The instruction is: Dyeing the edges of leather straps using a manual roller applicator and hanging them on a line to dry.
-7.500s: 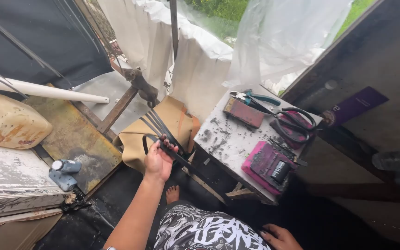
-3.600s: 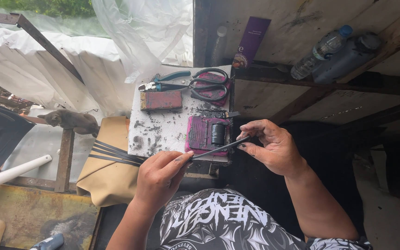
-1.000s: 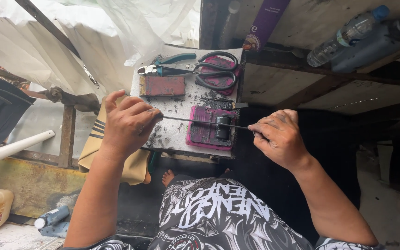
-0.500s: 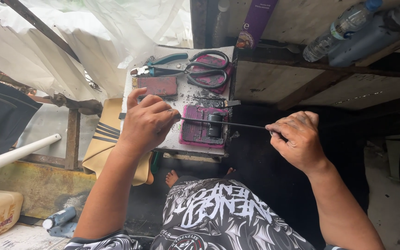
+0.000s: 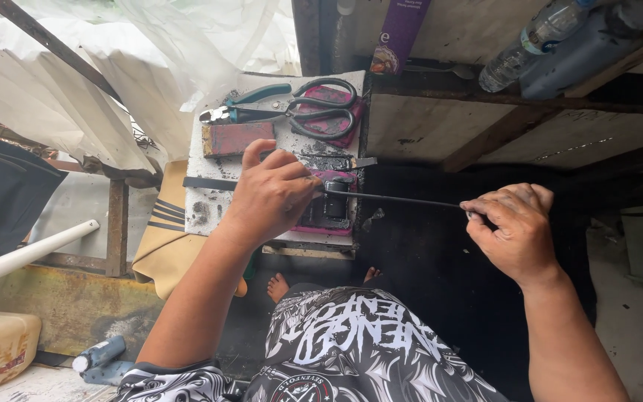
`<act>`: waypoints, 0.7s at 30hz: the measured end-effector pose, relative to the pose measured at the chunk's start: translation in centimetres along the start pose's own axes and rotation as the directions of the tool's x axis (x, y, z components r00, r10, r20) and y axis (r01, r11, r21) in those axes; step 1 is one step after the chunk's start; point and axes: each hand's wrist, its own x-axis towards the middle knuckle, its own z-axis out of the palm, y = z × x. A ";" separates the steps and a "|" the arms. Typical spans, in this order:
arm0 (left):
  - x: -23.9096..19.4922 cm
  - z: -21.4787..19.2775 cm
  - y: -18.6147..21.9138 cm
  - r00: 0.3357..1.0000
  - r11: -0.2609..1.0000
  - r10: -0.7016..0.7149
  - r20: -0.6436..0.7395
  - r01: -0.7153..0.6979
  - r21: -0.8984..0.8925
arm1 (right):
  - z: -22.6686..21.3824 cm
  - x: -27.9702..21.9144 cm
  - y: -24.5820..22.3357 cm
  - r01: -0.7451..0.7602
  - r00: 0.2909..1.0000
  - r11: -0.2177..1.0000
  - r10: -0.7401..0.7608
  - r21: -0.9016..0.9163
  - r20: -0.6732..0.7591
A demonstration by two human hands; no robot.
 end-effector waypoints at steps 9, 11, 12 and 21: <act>1.8 2.4 0.6 0.992 0.990 -0.006 0.127 0.024 -0.139 | -1.0 -2.2 2.6 -0.121 0.991 0.993 0.121 -0.015 0.053; 2.6 1.6 0.7 0.986 0.976 -0.012 0.164 0.047 -0.212 | -1.8 -1.4 2.2 -0.120 0.991 0.992 0.121 -0.037 0.051; 2.9 1.2 0.8 0.978 0.955 -0.021 0.209 0.081 -0.284 | -2.2 -1.1 2.0 -0.119 0.991 0.991 0.123 -0.053 0.059; 4.6 -1.6 2.5 0.936 0.810 -0.141 0.321 0.296 -0.507 | -1.3 7.3 -7.8 0.205 0.979 0.971 -0.205 0.127 -0.009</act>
